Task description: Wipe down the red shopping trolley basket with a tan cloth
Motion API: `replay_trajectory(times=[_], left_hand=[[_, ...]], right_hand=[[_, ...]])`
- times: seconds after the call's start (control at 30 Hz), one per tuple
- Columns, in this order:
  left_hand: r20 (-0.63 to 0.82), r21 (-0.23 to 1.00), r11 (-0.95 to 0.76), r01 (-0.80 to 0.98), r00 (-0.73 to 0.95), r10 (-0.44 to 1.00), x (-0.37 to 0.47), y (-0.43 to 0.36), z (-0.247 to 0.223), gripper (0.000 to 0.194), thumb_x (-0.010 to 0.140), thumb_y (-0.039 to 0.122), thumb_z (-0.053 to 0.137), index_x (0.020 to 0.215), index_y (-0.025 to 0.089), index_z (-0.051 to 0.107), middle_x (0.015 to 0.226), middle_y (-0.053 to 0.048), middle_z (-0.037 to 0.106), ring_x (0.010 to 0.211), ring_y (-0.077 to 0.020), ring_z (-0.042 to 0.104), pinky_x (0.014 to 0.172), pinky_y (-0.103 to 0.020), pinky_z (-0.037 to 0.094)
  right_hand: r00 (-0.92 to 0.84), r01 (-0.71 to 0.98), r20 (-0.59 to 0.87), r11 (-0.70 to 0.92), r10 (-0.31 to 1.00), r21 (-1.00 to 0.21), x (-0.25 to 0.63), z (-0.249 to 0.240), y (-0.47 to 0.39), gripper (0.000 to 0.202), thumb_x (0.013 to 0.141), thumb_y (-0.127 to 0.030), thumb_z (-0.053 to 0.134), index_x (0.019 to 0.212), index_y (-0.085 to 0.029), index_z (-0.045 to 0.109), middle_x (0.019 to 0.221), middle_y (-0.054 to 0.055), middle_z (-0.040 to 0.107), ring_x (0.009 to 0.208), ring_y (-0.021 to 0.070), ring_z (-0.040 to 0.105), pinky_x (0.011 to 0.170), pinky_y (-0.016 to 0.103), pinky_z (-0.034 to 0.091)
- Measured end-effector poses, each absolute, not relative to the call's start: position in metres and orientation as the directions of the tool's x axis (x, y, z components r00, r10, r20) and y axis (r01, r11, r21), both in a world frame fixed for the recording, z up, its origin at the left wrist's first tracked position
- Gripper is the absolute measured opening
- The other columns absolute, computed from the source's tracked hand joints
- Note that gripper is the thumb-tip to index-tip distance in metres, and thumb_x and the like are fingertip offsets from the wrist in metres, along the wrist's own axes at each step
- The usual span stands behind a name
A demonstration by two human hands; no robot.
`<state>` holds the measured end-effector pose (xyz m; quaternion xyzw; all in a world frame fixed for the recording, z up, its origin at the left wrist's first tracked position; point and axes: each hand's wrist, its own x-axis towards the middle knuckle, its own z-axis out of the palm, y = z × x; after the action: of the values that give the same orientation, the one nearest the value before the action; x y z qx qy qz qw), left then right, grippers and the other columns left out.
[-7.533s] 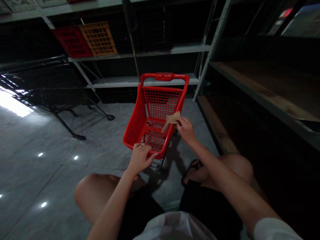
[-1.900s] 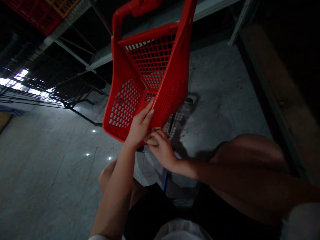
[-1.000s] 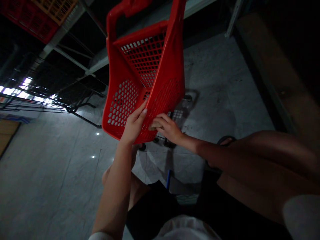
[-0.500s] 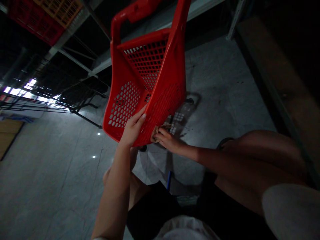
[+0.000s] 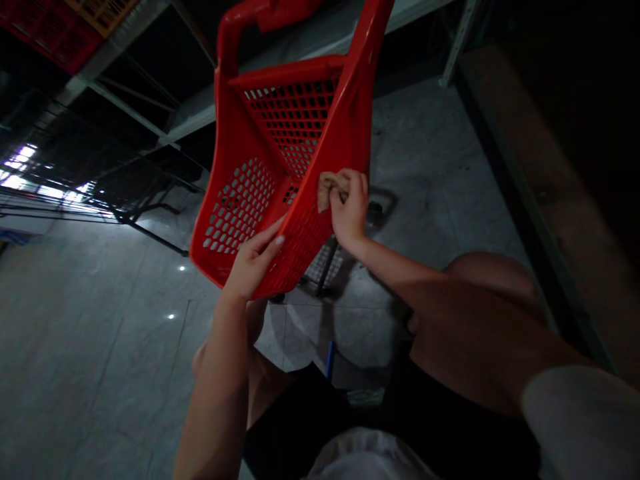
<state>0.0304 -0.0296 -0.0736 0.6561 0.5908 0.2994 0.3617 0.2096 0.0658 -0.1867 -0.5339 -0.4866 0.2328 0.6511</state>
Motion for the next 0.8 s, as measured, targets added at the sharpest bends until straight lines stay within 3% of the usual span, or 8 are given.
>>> replay_trajectory(times=[0.1, 0.23, 0.37, 0.53, 0.67, 0.8], left_hand=[[-0.021, 0.832, -0.047, 0.553, 0.117, 0.993, 0.028, -0.027, -0.075, 0.051, 0.095, 0.052, 0.066, 0.138, 0.025, 0.069, 0.146, -0.003, 0.065, 0.142, -0.0265, 0.056, 0.126, -0.045, 0.038], [-0.011, 0.825, -0.055, 0.563, 0.113, 0.994, 0.021, -0.023, -0.078, 0.051, 0.095, 0.053, 0.065, 0.138, 0.025, 0.069, 0.145, -0.004, 0.066, 0.14, -0.0266, 0.059, 0.126, -0.045, 0.039], [-0.01, 0.813, -0.056, 0.58, 0.11, 0.994, 0.015, -0.022, -0.077, 0.053, 0.095, 0.055, 0.065, 0.138, 0.024, 0.069, 0.146, -0.004, 0.065, 0.141, -0.0271, 0.057, 0.126, -0.046, 0.037], [-0.027, 0.806, -0.042, 0.59, 0.108, 0.994, 0.016, -0.025, -0.076, 0.056, 0.095, 0.057, 0.063, 0.139, 0.024, 0.068, 0.147, -0.005, 0.064, 0.142, -0.0273, 0.056, 0.126, -0.046, 0.037], [-0.044, 0.79, -0.022, 0.613, 0.092, 0.995, 0.022, -0.03, -0.074, 0.059, 0.094, 0.06, 0.062, 0.141, 0.024, 0.067, 0.149, -0.004, 0.062, 0.146, -0.0276, 0.052, 0.129, -0.046, 0.033], [-0.085, 0.792, 0.031, 0.609, 0.059, 0.995, 0.029, -0.031, -0.074, 0.063, 0.094, 0.062, 0.062, 0.144, 0.024, 0.064, 0.151, -0.004, 0.06, 0.147, -0.0276, 0.05, 0.129, -0.047, 0.031]], right_hand=[[0.345, 0.227, 0.33, 0.263, 0.879, -0.938, 0.181, -0.212, 0.032, 0.039, 0.082, -0.004, 0.051, 0.116, -0.021, 0.057, 0.126, 0.013, 0.055, 0.126, 0.0242, 0.055, 0.118, 0.048, 0.044], [0.023, 0.208, 0.258, 0.248, 0.966, -0.946, 0.148, -0.242, -0.033, 0.037, 0.076, -0.003, 0.054, 0.106, -0.023, 0.06, 0.123, 0.01, 0.057, 0.13, 0.0277, 0.055, 0.117, 0.05, 0.045], [-0.138, 0.143, 0.229, 0.248, 0.964, -0.958, 0.141, -0.25, -0.06, 0.036, 0.07, -0.002, 0.055, 0.096, -0.025, 0.062, 0.112, 0.005, 0.063, 0.118, 0.0263, 0.063, 0.106, 0.044, 0.054], [0.128, 0.07, 0.144, 0.136, 0.981, -0.988, 0.167, -0.224, -0.008, 0.028, 0.074, -0.01, 0.059, 0.097, -0.024, 0.063, 0.102, 0.002, 0.068, 0.099, 0.0215, 0.067, 0.096, 0.039, 0.055], [0.439, 0.014, 0.104, 0.109, 0.892, -0.994, 0.219, -0.204, 0.084, 0.026, 0.08, -0.016, 0.054, 0.104, -0.024, 0.06, 0.102, 0.004, 0.07, 0.097, 0.0205, 0.066, 0.096, 0.039, 0.053], [0.585, 0.076, 0.158, 0.14, 0.796, -0.987, 0.258, -0.195, 0.149, 0.024, 0.08, -0.016, 0.053, 0.103, -0.022, 0.06, 0.102, 0.005, 0.069, 0.096, 0.0198, 0.065, 0.095, 0.038, 0.052]])
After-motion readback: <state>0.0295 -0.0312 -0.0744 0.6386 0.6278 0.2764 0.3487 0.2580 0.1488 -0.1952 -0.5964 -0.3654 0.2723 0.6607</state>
